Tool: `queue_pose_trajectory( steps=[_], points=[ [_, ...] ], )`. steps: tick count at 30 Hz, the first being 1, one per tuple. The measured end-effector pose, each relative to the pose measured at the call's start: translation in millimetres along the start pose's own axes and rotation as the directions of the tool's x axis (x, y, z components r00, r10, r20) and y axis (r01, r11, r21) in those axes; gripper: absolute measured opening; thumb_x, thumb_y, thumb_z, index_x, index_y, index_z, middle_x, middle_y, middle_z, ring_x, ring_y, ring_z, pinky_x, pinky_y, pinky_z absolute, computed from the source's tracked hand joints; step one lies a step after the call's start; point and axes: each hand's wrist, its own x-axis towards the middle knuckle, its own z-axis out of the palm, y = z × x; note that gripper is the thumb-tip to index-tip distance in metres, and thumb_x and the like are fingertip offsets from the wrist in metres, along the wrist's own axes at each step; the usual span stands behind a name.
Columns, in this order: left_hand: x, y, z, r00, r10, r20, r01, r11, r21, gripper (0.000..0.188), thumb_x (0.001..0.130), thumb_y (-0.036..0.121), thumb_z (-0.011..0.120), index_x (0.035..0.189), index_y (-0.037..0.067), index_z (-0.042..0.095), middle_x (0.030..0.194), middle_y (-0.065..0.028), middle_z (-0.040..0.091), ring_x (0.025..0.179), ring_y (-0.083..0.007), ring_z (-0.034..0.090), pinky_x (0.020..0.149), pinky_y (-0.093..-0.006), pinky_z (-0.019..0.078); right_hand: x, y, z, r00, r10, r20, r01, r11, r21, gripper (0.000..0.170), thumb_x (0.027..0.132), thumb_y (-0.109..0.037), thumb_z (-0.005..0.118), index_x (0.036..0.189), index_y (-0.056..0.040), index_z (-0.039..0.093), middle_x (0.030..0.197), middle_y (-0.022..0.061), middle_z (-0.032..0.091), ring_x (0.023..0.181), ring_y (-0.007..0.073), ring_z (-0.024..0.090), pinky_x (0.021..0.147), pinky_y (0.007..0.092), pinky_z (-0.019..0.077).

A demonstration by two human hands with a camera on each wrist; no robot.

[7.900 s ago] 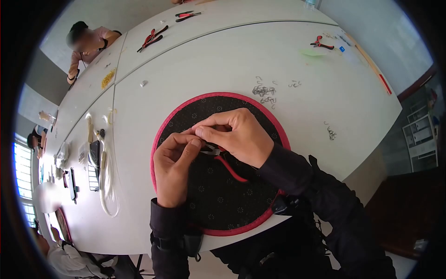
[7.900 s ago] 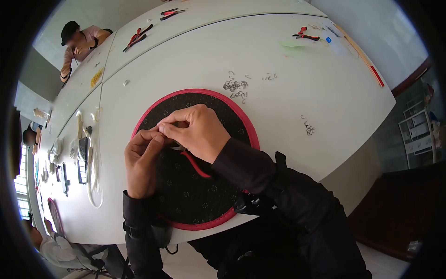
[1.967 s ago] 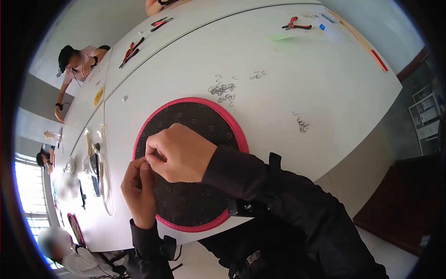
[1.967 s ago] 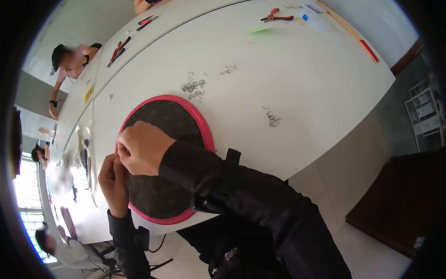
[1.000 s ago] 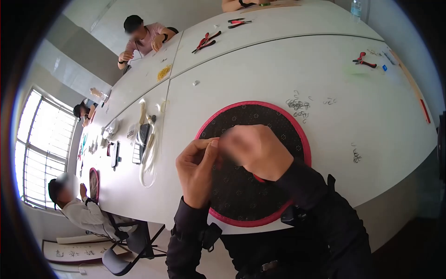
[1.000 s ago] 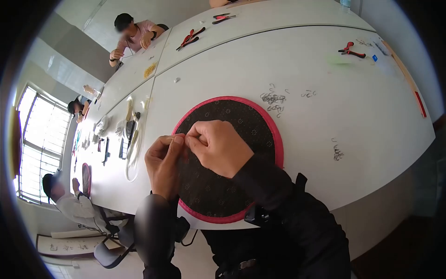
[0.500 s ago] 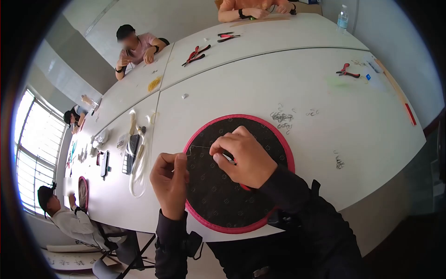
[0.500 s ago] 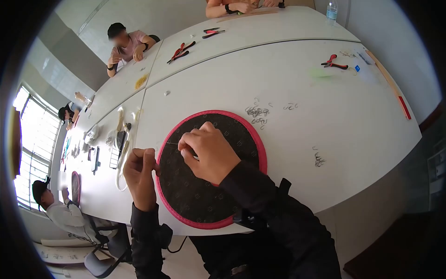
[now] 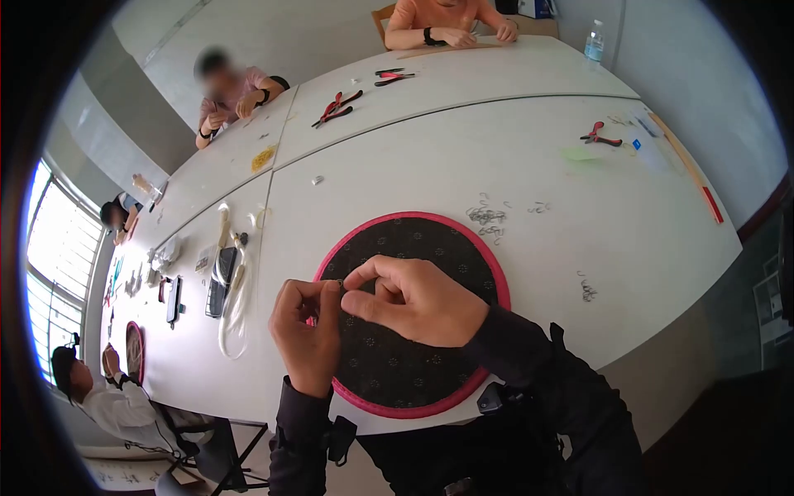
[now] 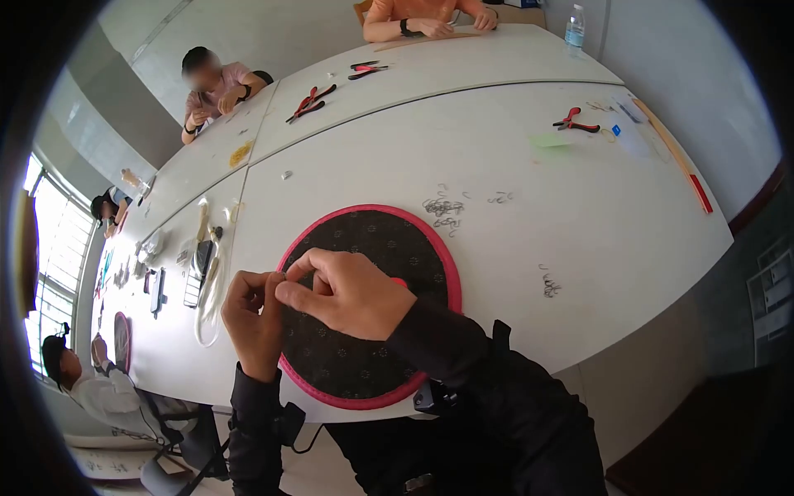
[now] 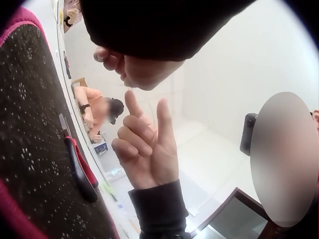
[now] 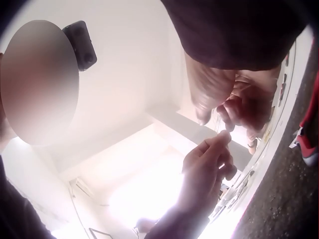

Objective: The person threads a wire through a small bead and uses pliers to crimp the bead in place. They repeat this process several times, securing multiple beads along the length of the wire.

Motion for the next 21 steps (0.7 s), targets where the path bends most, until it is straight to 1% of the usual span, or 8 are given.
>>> queue_pose_trajectory(
  steps=[3, 9, 11, 13, 15, 18, 19, 21],
  points=[
    [0.1, 2.9, -0.1, 0.999, -0.021, 0.043, 0.022, 1.000, -0.018, 0.017, 0.091, 0.007, 0.071, 0.080, 0.000, 0.060, 0.072, 0.0002, 0.055, 0.063, -0.0053, 0.047, 0.058, -0.0228, 0.0395, 1.8, 7.0, -3.6, 0.998, -0.019, -0.052, 0.016, 0.999, -0.042, 0.025, 0.099, -0.021, 0.062, 0.103, 0.0027, 0.064, 0.067, 0.0014, 0.059, 0.058, 0.0075, 0.050, 0.056, 0.0275, 0.0430],
    [2.7, 20.1, -0.1, 0.986, -0.131, 0.106, 0.150, 0.969, -0.196, 0.015, 0.092, 0.008, 0.070, 0.081, 0.001, 0.061, 0.071, 0.0037, 0.053, 0.063, -0.0019, 0.044, 0.057, -0.0203, 0.0362, 2.3, 25.2, -3.8, 0.976, -0.174, -0.128, 0.156, 0.978, -0.137, 0.020, 0.096, -0.009, 0.056, 0.111, 0.0023, 0.063, 0.087, 0.0094, 0.071, 0.081, 0.0169, 0.068, 0.076, 0.0304, 0.0532],
    [2.6, 22.4, 4.2, 0.989, -0.094, 0.119, 0.113, 0.979, -0.172, 0.015, 0.092, 0.008, 0.070, 0.081, 0.001, 0.062, 0.071, 0.0047, 0.052, 0.063, -0.0012, 0.043, 0.056, -0.0196, 0.0343, 6.6, 35.0, 5.9, 0.871, -0.422, -0.250, 0.338, 0.886, -0.317, 0.021, 0.095, -0.007, 0.054, 0.110, 0.0041, 0.063, 0.091, 0.0154, 0.071, 0.089, 0.0266, 0.070, 0.081, 0.0356, 0.0540],
    [3.9, 15.1, 3.1, 0.983, -0.046, 0.179, 0.062, 0.994, -0.088, 0.015, 0.094, 0.010, 0.069, 0.084, 0.001, 0.061, 0.074, 0.0035, 0.057, 0.065, -0.0009, 0.048, 0.060, -0.0185, 0.0373, 8.1, 30.5, 10.8, 0.837, -0.467, -0.286, 0.394, 0.876, -0.278, 0.022, 0.095, -0.007, 0.053, 0.112, 0.0039, 0.062, 0.090, 0.0156, 0.070, 0.088, 0.0260, 0.069, 0.080, 0.0356, 0.0537],
    [2.9, 14.2, 3.5, 0.981, -0.026, 0.194, 0.037, 0.998, -0.054, 0.016, 0.094, 0.011, 0.069, 0.084, 0.001, 0.061, 0.074, 0.0034, 0.057, 0.065, -0.0010, 0.047, 0.060, -0.0185, 0.0371, 3.7, 21.4, 13.6, 0.917, -0.316, -0.241, 0.327, 0.945, 0.002, 0.023, 0.097, -0.008, 0.053, 0.116, 0.0019, 0.060, 0.086, 0.0099, 0.068, 0.080, 0.0152, 0.067, 0.075, 0.0306, 0.0523],
    [1.7, 22.0, 6.6, 0.988, -0.045, 0.150, 0.057, 0.996, -0.075, 0.016, 0.093, 0.009, 0.069, 0.081, 0.001, 0.062, 0.070, 0.0043, 0.053, 0.062, -0.0014, 0.042, 0.056, -0.0196, 0.0339, 7.9, 16.3, 4.1, 0.977, -0.123, -0.175, 0.113, 0.992, -0.064, 0.020, 0.099, -0.010, 0.051, 0.113, 0.0021, 0.061, 0.073, 0.0053, 0.060, 0.065, 0.0100, 0.055, 0.061, 0.0286, 0.0453],
    [2.2, 23.3, 6.6, 0.989, -0.057, 0.138, 0.069, 0.994, -0.083, 0.017, 0.093, 0.010, 0.069, 0.081, 0.001, 0.061, 0.070, 0.0043, 0.053, 0.062, -0.0014, 0.042, 0.056, -0.0196, 0.0340, 8.0, 16.4, 4.4, 0.978, -0.117, -0.174, 0.107, 0.992, -0.070, 0.020, 0.101, -0.014, 0.053, 0.109, 0.0021, 0.061, 0.064, 0.0021, 0.050, 0.057, 0.0075, 0.042, 0.053, 0.0281, 0.0371],
    [4.8, 22.7, 7.5, 0.992, -0.060, 0.112, 0.071, 0.993, -0.096, 0.017, 0.094, 0.011, 0.069, 0.082, 0.001, 0.061, 0.069, 0.0043, 0.053, 0.062, -0.0014, 0.042, 0.056, -0.0197, 0.0341, 3.2, 7.7, 0.8, 0.986, -0.085, -0.141, 0.072, 0.993, -0.095, 0.021, 0.101, -0.017, 0.054, 0.108, 0.0018, 0.062, 0.064, 0.0020, 0.051, 0.056, 0.0075, 0.043, 0.053, 0.0280, 0.0373]
  ],
)
